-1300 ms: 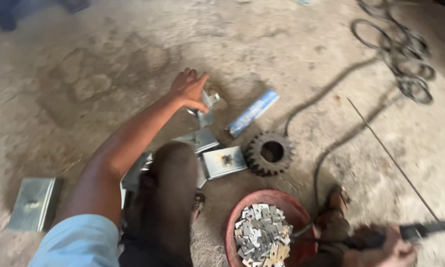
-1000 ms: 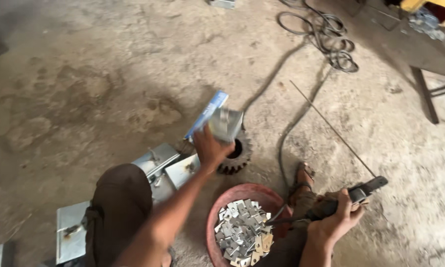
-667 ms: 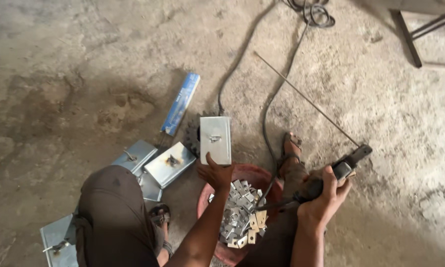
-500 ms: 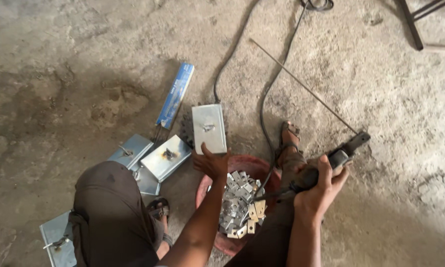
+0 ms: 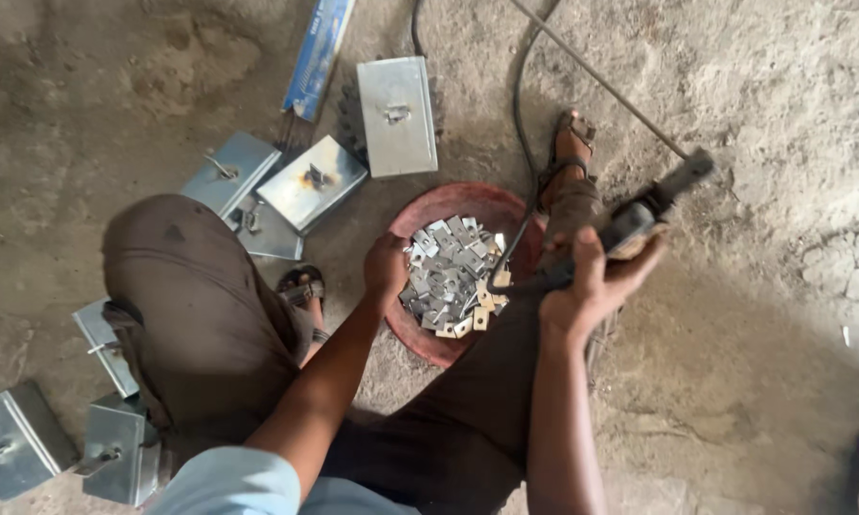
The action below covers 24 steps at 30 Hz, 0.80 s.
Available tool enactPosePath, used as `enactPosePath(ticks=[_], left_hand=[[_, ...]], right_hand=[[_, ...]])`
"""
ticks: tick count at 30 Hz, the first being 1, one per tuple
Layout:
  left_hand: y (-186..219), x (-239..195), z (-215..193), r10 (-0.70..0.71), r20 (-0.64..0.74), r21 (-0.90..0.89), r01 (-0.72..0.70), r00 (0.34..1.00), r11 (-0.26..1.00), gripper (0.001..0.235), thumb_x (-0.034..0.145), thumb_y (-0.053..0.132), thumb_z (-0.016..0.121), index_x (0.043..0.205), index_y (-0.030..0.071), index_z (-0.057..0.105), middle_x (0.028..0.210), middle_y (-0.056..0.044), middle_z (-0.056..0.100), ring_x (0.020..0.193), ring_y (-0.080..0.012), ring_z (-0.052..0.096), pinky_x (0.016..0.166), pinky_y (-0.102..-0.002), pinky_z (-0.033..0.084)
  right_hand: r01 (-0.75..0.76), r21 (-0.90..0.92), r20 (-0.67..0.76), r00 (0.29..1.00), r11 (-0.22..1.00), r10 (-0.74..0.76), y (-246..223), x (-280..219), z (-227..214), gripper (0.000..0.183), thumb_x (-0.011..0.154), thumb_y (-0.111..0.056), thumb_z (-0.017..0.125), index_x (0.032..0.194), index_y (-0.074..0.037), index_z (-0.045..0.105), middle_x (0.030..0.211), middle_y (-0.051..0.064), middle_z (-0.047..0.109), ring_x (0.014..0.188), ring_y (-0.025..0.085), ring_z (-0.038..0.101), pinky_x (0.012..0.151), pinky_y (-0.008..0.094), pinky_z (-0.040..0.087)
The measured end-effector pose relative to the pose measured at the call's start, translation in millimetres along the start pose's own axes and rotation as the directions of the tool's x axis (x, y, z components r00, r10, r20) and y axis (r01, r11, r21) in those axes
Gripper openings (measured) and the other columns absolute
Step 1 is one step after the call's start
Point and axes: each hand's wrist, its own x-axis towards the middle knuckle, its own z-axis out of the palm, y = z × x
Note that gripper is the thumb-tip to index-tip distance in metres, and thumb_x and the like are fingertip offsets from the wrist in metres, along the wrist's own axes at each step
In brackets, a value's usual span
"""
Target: The person welds metal components by holding a metal plate in one hand and applying a welding rod from a welding clamp in the other, producing sparks and a bright light. The person repeats this for several rectangular metal plates, placing finished pieces on the floor beside a gear-like object.
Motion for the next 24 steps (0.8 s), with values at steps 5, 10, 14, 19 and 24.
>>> enactPosePath(ticks=[5,10,14,19,24], left_hand=[[42,3,9,-0.106,0.157,0.294,0.056,0.982,0.954,0.04,0.08,0.036,0.079,0.099,0.002,0.072,0.107,-0.018,0.065,0.112,-0.0345,0.056,0.097,-0.048,0.04],[57,11,21,-0.221,-0.009,0.379,0.207,0.975,0.902,0.038,0.079,0.025,0.078,0.106,0.0,0.071,0.12,-0.019,0.062,0.118,-0.0371,0.05,0.101,-0.051,0.034],[54,17,35,-0.304,0.049,0.362,0.266,0.951,0.893,0.037,0.072,0.014,0.075,0.105,-0.001,0.069,0.121,-0.021,0.06,0.117,-0.0375,0.049,0.1,-0.053,0.032],[37,11,25,-0.2,0.002,0.267,0.192,0.98,0.944,0.028,0.073,0.008,0.072,0.1,0.001,0.069,0.106,-0.017,0.067,0.11,-0.0341,0.059,0.102,-0.047,0.04],[29,16,2,-0.456,-0.221,-0.519,0.292,0.862,0.804,0.018,0.088,0.006,0.076,0.103,0.0,0.068,0.09,-0.014,0.07,0.083,-0.0323,0.068,0.077,-0.043,0.053]], right_hand=[[-0.017,-0.061,0.053,0.998,0.998,0.02,8,-1,6,0.074,0.09,-0.021,0.08,0.148,-0.002,0.038,0.107,0.007,0.058,0.088,0.015,0.06,0.079,0.03,0.053],[-0.062,-0.001,0.049,0.997,0.998,0.062,11,-1,5,0.069,0.092,-0.013,0.078,0.147,-0.003,0.038,0.109,0.006,0.058,0.091,0.013,0.059,0.082,0.029,0.051],[-0.103,0.056,0.029,0.994,0.993,0.101,9,4,3,0.056,0.09,-0.012,0.076,0.133,-0.003,0.041,0.092,0.008,0.059,0.073,0.018,0.063,0.065,0.034,0.053],[-0.128,0.109,0.007,0.992,0.986,0.128,3,5,6,0.056,0.09,-0.012,0.074,0.135,-0.005,0.041,0.087,0.008,0.059,0.069,0.018,0.063,0.063,0.033,0.055],[-0.151,0.132,0.008,0.988,0.98,0.151,9,2,2,0.06,0.089,-0.009,0.076,0.137,-0.007,0.04,0.088,0.008,0.06,0.067,0.018,0.062,0.061,0.031,0.054]])
